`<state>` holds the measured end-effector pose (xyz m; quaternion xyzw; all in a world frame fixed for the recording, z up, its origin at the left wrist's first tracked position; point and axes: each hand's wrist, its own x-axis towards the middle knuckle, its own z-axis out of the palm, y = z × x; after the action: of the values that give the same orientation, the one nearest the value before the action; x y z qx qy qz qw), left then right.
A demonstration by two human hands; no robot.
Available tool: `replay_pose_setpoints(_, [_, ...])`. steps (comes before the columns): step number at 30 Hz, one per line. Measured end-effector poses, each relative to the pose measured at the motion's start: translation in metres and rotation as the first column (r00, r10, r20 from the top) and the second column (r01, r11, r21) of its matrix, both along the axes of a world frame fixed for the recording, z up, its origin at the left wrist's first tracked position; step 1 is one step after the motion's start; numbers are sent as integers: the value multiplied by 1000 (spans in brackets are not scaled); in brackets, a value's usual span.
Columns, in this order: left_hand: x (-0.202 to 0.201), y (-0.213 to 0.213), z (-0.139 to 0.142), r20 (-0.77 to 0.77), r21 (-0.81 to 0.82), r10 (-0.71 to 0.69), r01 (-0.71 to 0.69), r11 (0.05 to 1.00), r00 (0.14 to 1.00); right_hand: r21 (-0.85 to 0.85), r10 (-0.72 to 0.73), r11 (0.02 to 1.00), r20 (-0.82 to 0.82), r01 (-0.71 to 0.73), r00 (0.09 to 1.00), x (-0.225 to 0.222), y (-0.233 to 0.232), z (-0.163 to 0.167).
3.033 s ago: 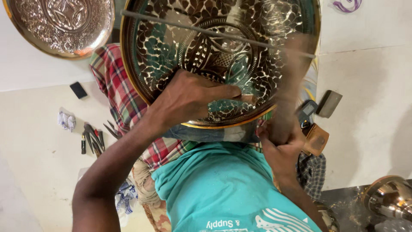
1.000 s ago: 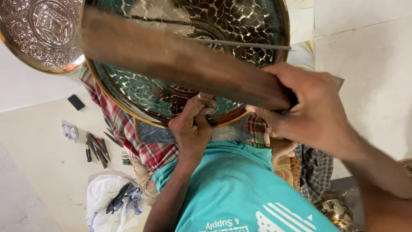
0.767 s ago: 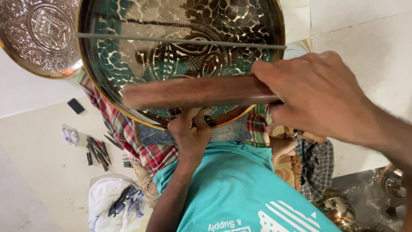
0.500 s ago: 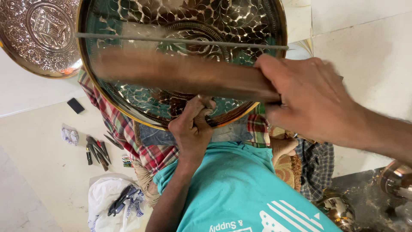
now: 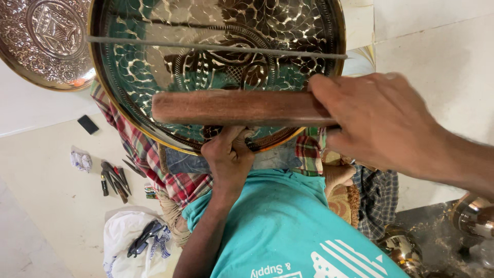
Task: The person uses a chisel and wooden mallet to engrave a decorative pattern into a brass tray. They repeatedly strike the chisel along the tray's surface to create a textured design.
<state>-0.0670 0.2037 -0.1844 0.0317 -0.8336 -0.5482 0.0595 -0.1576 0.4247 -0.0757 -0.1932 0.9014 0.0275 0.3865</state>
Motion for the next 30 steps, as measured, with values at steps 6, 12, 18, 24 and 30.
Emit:
replay_pose_setpoints(6, [2, -1, -3, -13, 7, -17, 17, 1000, 1000, -166, -23, 986, -143, -1, 989, 3, 0, 3])
replay_pose_setpoints(12, [1, -2, 0, -17, 7, -53, 53, 999, 998, -64, -73, 996, -90, 67, 993, 8, 7, -5])
replay_pose_setpoints(18, [0, -1, 6, 42, 59, -53, 50, 997, 998, -225, -199, 957, -51, 183, 979, 9, 13, -17])
replay_pose_setpoints(24, [0, -2, 2, 7, 26, -64, 63, 998, 998, -266, -275, 929, -34, 257, 961, 10, 19, -21])
replay_pose_setpoints(30, [3, -3, -5, -30, -29, -71, 70, 997, 997, -331, -299, 906, -63, 262, 952, 16, 17, -21])
